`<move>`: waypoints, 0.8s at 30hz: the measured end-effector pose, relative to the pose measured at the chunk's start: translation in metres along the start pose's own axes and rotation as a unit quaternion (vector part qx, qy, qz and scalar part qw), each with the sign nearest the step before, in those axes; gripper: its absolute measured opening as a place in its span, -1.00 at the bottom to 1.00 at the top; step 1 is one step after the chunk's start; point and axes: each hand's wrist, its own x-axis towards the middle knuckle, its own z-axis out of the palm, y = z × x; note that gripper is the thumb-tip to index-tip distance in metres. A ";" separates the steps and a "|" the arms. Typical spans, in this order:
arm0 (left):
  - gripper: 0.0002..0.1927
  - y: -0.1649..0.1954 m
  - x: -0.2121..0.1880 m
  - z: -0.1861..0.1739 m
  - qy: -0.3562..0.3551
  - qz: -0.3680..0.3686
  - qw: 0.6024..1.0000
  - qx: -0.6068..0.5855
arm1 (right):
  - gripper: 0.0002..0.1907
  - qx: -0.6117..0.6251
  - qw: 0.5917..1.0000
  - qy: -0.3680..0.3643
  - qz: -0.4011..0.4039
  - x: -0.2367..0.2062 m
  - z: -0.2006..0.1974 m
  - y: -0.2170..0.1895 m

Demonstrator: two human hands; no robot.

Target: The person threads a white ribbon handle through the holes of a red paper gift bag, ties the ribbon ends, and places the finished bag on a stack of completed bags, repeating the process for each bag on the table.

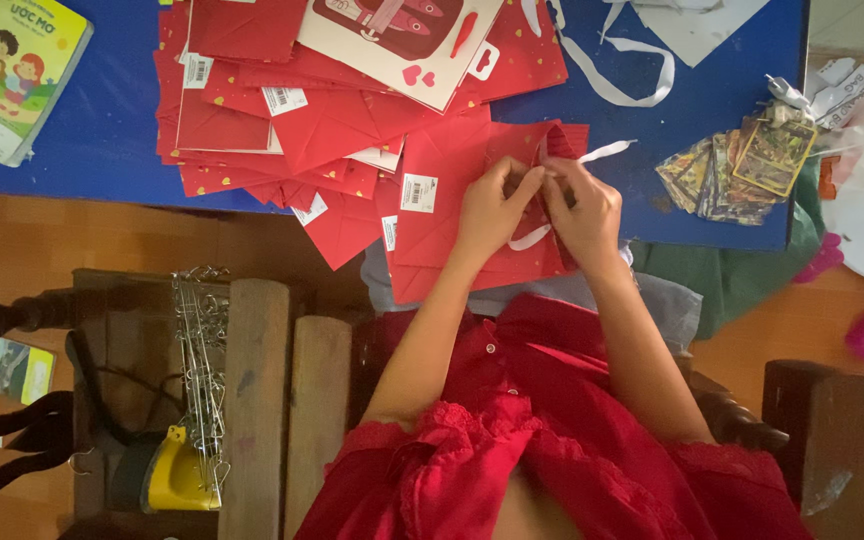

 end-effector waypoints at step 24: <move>-0.65 -0.005 0.001 0.001 0.011 0.016 0.999 0.036 | -0.89 0.147 0.978 0.049 0.141 -0.005 -0.002 0.005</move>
